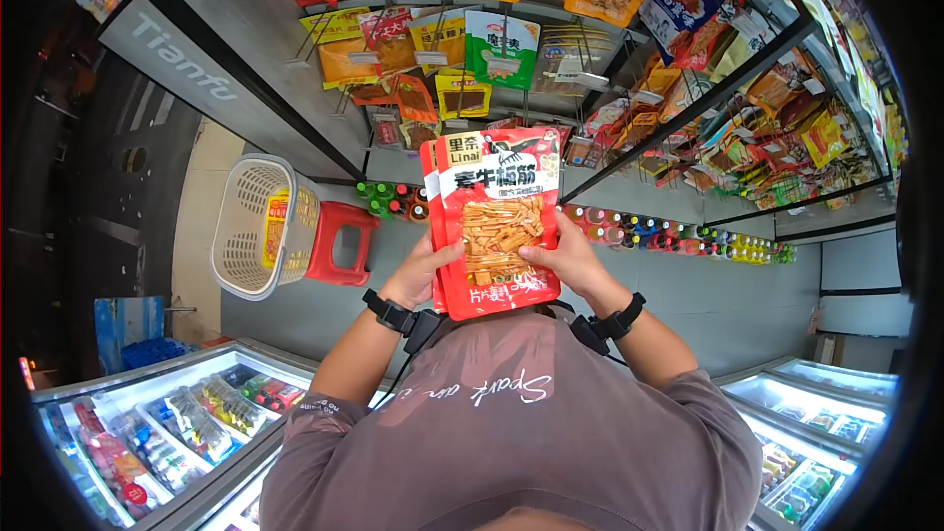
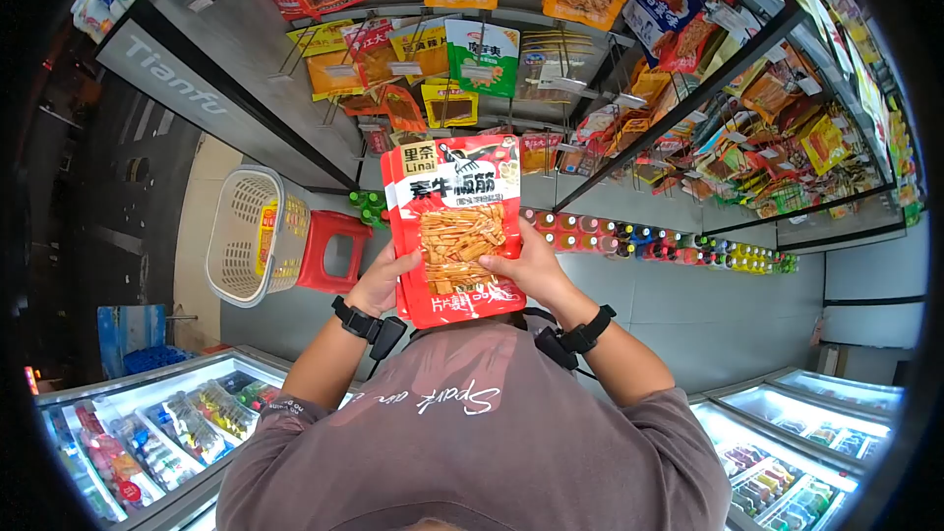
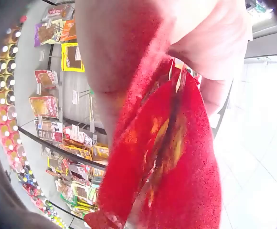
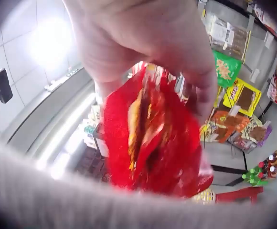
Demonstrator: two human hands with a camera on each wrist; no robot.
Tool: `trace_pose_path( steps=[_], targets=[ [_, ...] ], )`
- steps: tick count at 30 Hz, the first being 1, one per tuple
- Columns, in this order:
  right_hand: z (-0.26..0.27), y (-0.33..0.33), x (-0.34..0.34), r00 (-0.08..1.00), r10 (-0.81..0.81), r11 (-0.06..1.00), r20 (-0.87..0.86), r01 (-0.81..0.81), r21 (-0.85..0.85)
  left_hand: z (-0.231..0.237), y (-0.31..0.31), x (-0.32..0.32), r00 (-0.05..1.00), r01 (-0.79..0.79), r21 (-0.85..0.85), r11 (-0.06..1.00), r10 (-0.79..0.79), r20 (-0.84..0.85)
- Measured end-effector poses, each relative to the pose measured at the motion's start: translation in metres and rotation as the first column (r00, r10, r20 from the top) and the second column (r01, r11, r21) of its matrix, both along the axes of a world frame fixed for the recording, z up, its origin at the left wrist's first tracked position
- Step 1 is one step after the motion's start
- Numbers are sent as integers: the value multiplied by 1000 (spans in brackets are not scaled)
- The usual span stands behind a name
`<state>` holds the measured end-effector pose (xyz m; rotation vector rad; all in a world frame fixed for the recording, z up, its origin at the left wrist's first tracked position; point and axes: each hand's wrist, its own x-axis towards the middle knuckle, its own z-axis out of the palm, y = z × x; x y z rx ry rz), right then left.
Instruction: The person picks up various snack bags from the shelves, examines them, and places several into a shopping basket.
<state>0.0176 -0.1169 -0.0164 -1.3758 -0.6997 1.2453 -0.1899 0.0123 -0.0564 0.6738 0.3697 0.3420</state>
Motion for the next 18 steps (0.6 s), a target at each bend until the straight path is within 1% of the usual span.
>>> trace_pose_path(
  steps=[2,3,5,7,8,9,10,11,13,14,16,18],
  targets=[
    [-2,6,1,997,7,985,73,6,-171,-6,8,-10,997,-24,-184,983,37,69],
    [-4,7,-2,997,8,984,78,6,-178,-13,11,-15,997,-23,-190,981,38,74],
    [-4,9,-4,998,-44,996,34,47,-82,-25,16,-20,1000,-6,-63,998,5,-8],
    [-7,9,-1,997,-62,992,55,68,-110,-23,18,-20,1000,-24,-68,997,25,5],
    [-11,8,3,998,-64,989,24,67,-135,-24,19,-20,999,-44,-70,997,44,5],
    [-15,5,5,998,-69,984,-10,67,-164,-28,19,-21,999,-31,-78,996,32,11],
    [-21,3,7,996,-84,988,-24,80,-134,-35,20,-23,998,-65,-120,991,64,-12],
    [-26,0,11,995,-95,985,-19,92,-143,-40,21,-24,995,-101,-161,982,96,-38],
    [-37,-5,21,982,-167,979,-85,155,-133,-47,21,-29,996,-84,-203,975,79,-35],
    [-44,-7,30,971,-210,968,-114,190,-164,-49,21,-31,989,-142,-194,971,129,-77],
    [-65,-11,52,962,-246,959,-118,225,-170,-53,21,-38,960,-256,-194,947,225,-168],
    [-85,-13,75,943,-295,948,-155,269,-170,-67,22,-47,933,-330,-186,925,290,-212]
  ],
)
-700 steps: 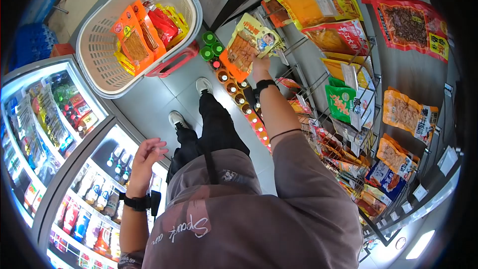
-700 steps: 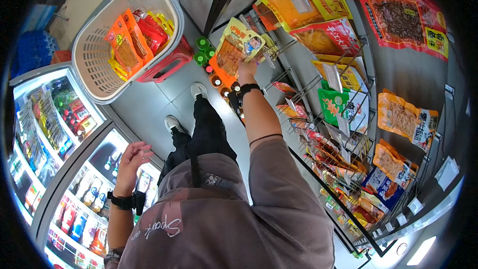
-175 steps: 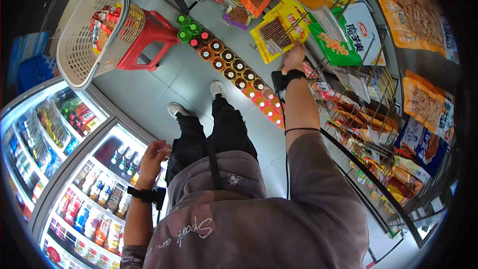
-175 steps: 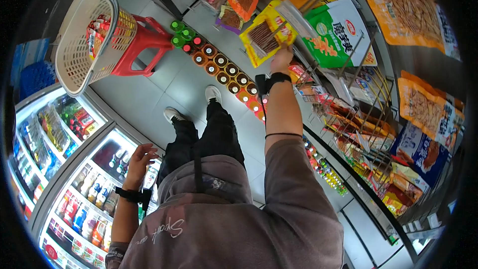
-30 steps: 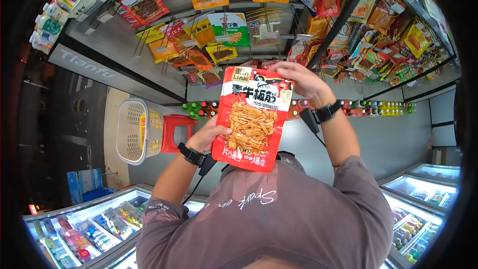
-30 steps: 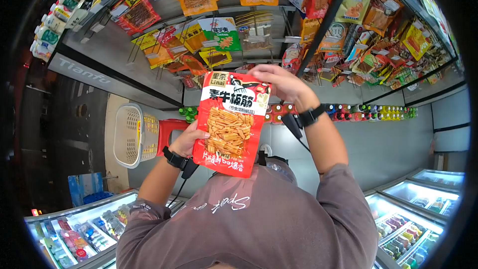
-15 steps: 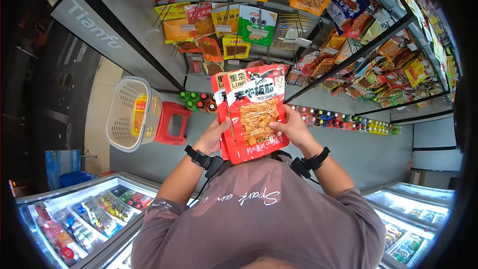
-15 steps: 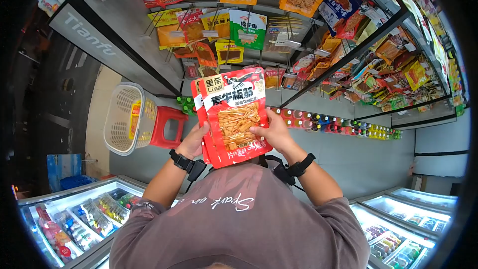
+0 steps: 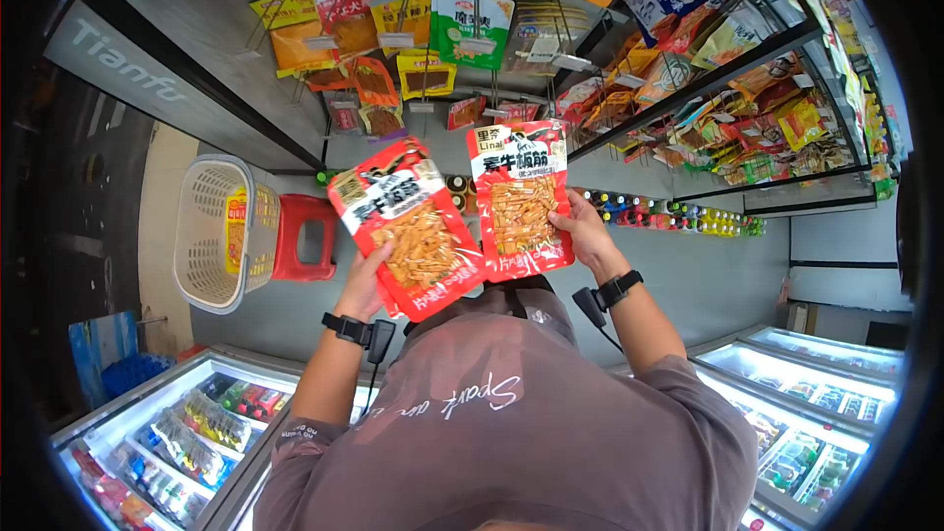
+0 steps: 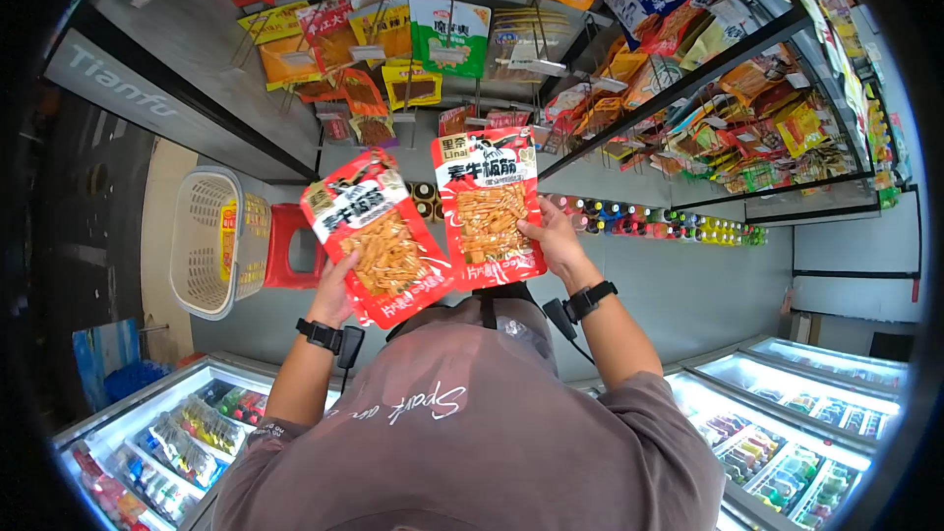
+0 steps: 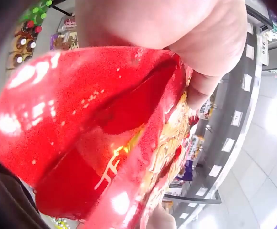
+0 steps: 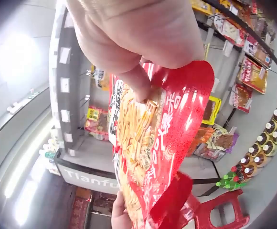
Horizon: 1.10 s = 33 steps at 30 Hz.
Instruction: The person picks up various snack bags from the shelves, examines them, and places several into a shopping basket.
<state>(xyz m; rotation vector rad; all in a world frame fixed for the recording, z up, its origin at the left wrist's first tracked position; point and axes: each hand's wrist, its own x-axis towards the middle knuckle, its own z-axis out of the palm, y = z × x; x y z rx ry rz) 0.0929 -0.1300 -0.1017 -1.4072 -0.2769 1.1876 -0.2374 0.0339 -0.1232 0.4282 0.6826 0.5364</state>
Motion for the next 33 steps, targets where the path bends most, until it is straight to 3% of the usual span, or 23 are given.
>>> trace_pose_path(
  steps=[5,7,9,12,14,19,25,29,33],
  targets=[
    [-111,-6,52,999,0,991,35,5,-132,-17,-6,-22,957,-150,16,989,149,-248],
    [-156,2,73,998,67,972,20,-61,-226,-20,-9,-27,936,-189,7,982,182,-301],
    [-228,16,95,998,58,978,36,-50,-204,-14,-13,-24,918,-216,13,976,207,-340],
    [-291,53,116,1000,7,963,22,-1,-270,-13,-17,-19,911,-229,27,973,224,-345],
    [-320,80,125,957,-51,940,285,142,-311,-11,-18,-14,904,-232,29,972,226,-362],
    [-336,115,139,977,-72,952,199,127,-279,-8,-22,-3,876,-287,-44,957,244,-416],
    [-344,112,137,994,-113,990,-2,112,-85,-11,-28,1,875,-263,-83,961,202,-440],
    [-337,106,122,993,-99,989,59,104,-105,-18,-29,-5,872,-260,-122,958,178,-456],
    [-332,107,111,988,-153,986,-29,151,-68,-15,-28,2,872,-252,-99,963,181,-455]
  ],
)
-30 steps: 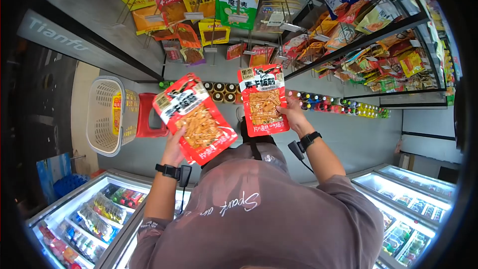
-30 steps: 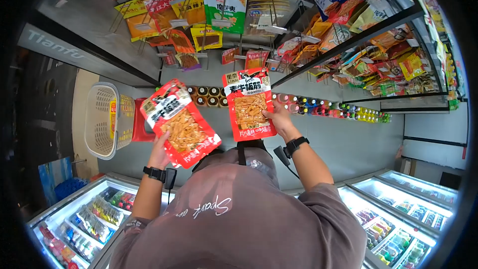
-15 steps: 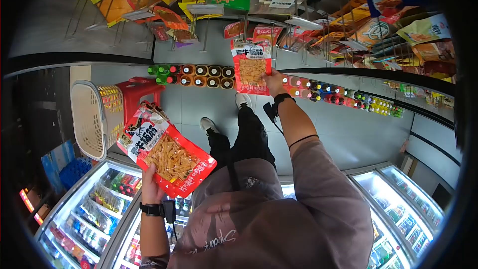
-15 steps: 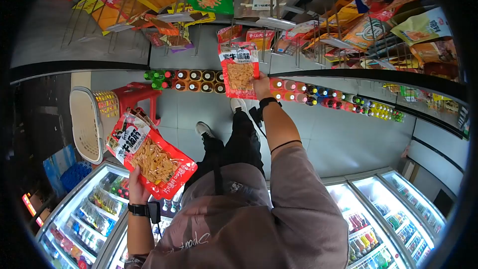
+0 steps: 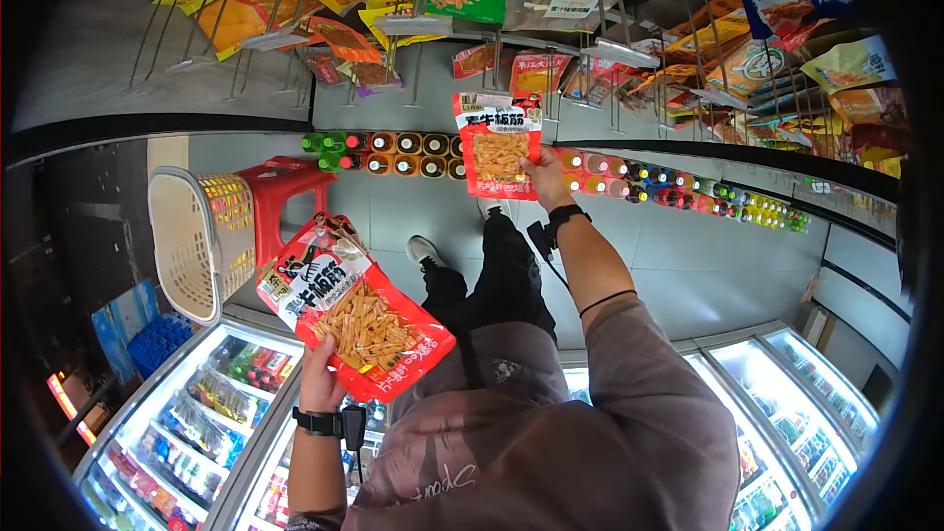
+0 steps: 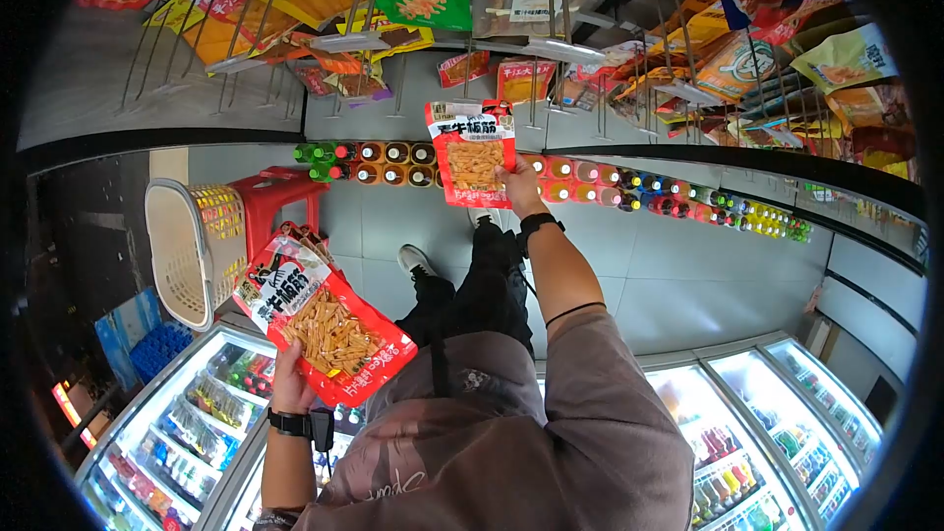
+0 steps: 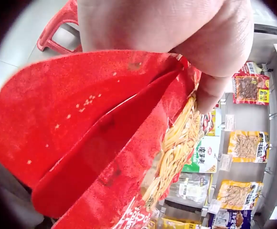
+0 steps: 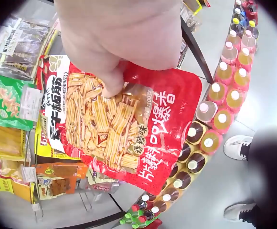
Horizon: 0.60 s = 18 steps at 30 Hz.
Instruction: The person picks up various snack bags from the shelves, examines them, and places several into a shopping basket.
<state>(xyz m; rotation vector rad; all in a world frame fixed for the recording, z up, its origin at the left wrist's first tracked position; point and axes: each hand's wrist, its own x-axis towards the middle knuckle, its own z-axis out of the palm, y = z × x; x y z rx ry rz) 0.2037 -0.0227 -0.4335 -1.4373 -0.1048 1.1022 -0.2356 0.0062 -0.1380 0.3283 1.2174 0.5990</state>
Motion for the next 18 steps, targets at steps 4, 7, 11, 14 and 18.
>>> trace_pose_path(
  steps=[4,7,11,14,18],
  targets=[
    [5,13,-2,999,37,998,15,-37,-45,-3,-1,-5,998,44,26,999,-43,-38],
    [21,26,-5,999,11,1000,-38,-12,-26,-3,-1,-6,1000,5,-1,1000,-5,-21],
    [13,37,-7,997,-33,998,-74,28,-59,-4,-2,-9,999,25,-8,1000,-25,-27],
    [4,51,1,992,-61,998,-110,59,-24,0,-2,-1,999,17,-12,1000,-18,-33],
    [6,88,29,995,-74,997,-61,76,27,1,-4,-6,998,6,-47,999,-8,-61]
  ],
)
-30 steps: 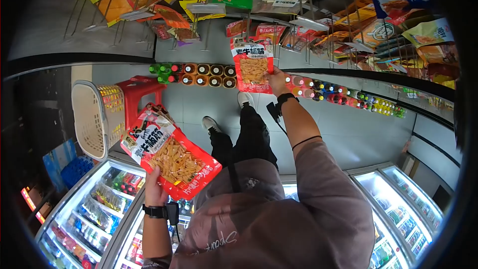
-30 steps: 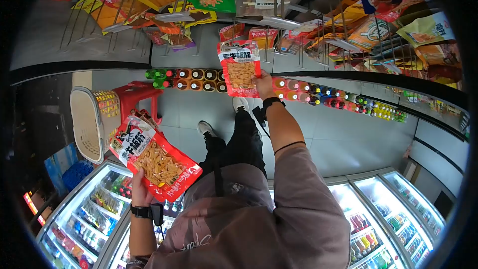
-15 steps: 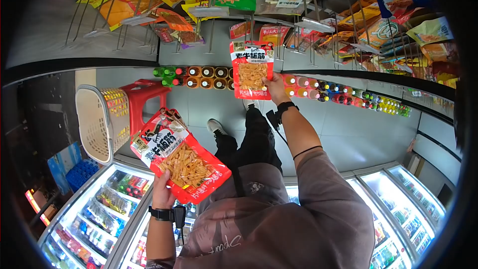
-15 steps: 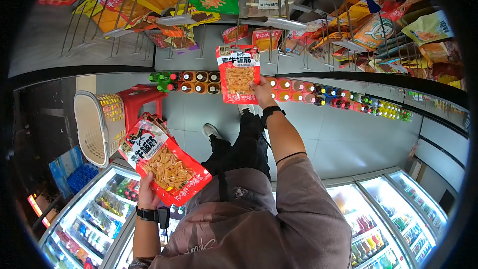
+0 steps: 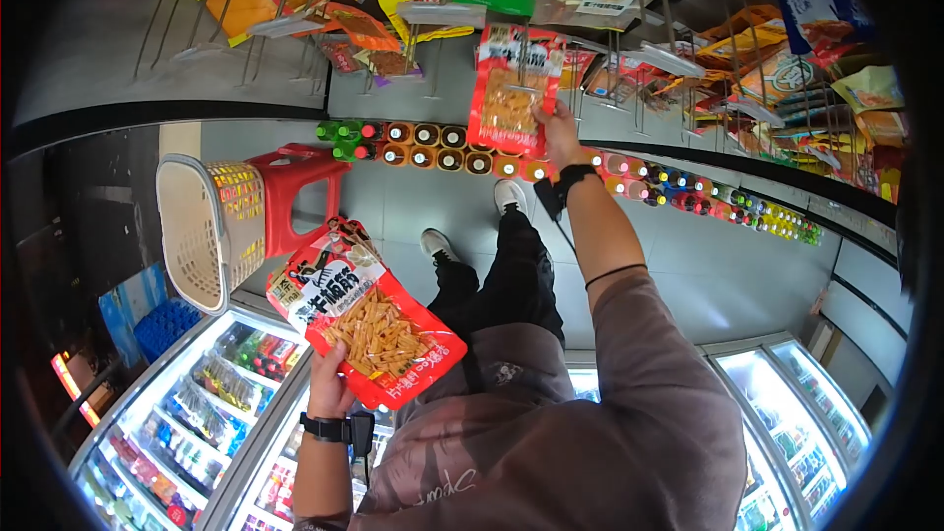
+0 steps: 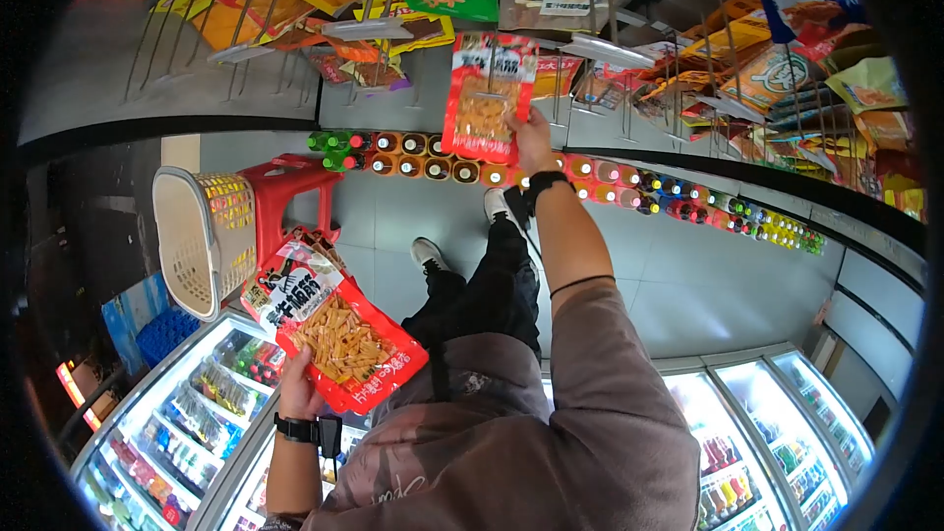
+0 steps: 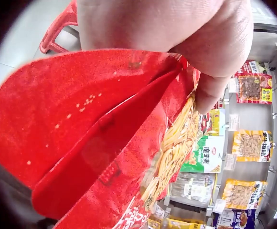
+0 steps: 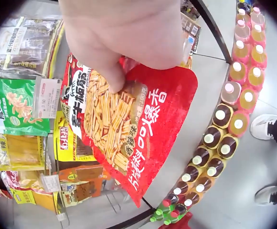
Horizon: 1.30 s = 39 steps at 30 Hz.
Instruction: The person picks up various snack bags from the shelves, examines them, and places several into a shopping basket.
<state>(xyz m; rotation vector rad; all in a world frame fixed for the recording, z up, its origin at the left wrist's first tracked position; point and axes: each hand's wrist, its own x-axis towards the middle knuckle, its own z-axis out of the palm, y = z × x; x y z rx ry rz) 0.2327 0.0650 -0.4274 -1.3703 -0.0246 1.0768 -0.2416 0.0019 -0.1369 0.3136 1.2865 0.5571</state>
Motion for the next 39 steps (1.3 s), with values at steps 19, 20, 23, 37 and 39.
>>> trace_pose_path(
  steps=[19,20,23,37,39],
  targets=[
    [203,-95,-161,629,774,615,69,-774,152,-20,25,61,982,149,14,989,-149,116],
    [207,-98,-169,611,772,605,175,-791,93,-20,26,67,973,179,38,983,-182,142],
    [212,-99,-168,643,740,659,197,-752,-22,-26,27,65,956,234,58,970,-241,165],
    [206,-124,-134,799,601,795,26,-601,75,-47,24,52,940,281,116,953,-298,165],
    [192,-133,-116,855,518,851,16,-517,95,-43,27,53,951,254,110,961,-269,153]
  ],
)
